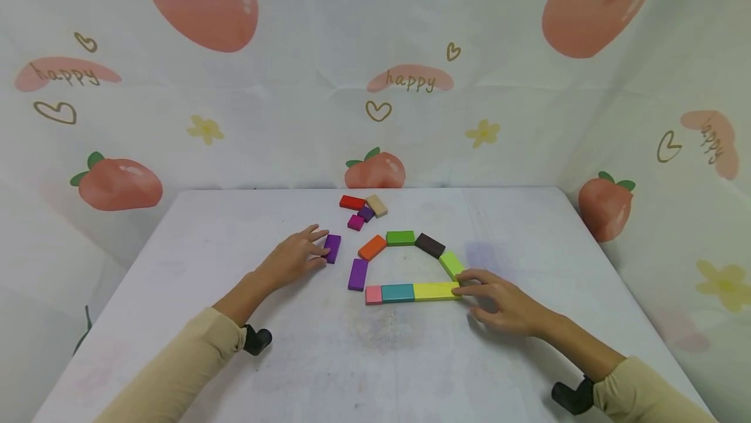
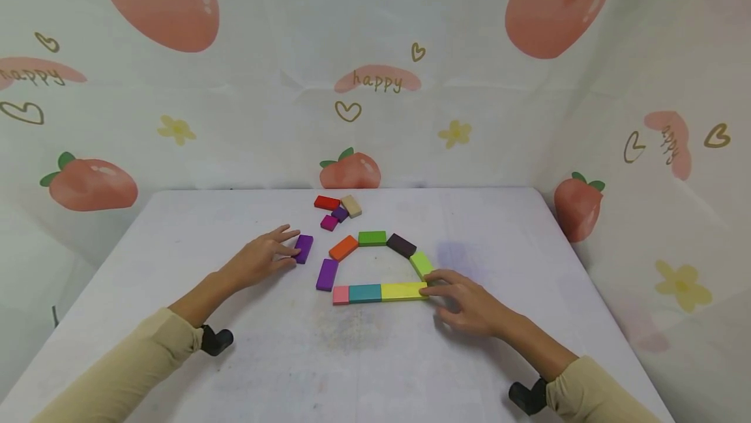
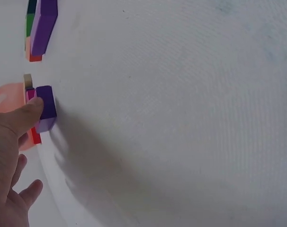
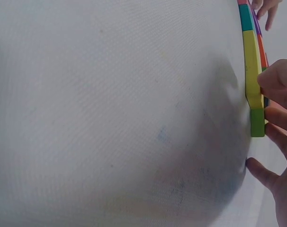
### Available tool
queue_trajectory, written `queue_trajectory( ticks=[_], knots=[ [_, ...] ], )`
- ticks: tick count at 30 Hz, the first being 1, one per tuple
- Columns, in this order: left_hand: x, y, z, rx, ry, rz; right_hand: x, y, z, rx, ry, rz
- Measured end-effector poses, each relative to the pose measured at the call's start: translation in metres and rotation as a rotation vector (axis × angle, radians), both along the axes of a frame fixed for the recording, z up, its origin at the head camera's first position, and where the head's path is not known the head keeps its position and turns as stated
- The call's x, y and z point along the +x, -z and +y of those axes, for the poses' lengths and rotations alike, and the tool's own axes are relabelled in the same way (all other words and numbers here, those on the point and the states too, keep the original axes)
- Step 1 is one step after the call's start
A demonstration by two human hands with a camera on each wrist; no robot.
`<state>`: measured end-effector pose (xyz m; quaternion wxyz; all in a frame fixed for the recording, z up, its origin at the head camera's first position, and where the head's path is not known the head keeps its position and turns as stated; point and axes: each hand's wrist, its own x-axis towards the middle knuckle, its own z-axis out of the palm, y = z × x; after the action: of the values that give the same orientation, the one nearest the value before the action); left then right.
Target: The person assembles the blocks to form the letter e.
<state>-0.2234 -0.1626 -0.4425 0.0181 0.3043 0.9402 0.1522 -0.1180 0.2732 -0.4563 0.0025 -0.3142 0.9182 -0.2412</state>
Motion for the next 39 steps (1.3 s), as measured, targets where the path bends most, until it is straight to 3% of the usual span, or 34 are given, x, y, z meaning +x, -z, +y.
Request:
queue_trajectory(
  ticks=[12, 26, 39],
  knots=[
    [0.005, -0.006, -0.004, 0.016, 0.017, -0.092, 0.0, 0.0, 0.001, 0.0, -0.009, 0.0],
    [0.014, -0.004, -0.011, 0.038, 0.06, -0.086, -0.001, 0.001, 0.001, 0.004, -0.01, 0.006],
    [0.034, 0.004, -0.016, 0.062, 0.177, 0.068, -0.001, 0.001, 0.001, 0.003, -0.01, 0.009]
  ],
)
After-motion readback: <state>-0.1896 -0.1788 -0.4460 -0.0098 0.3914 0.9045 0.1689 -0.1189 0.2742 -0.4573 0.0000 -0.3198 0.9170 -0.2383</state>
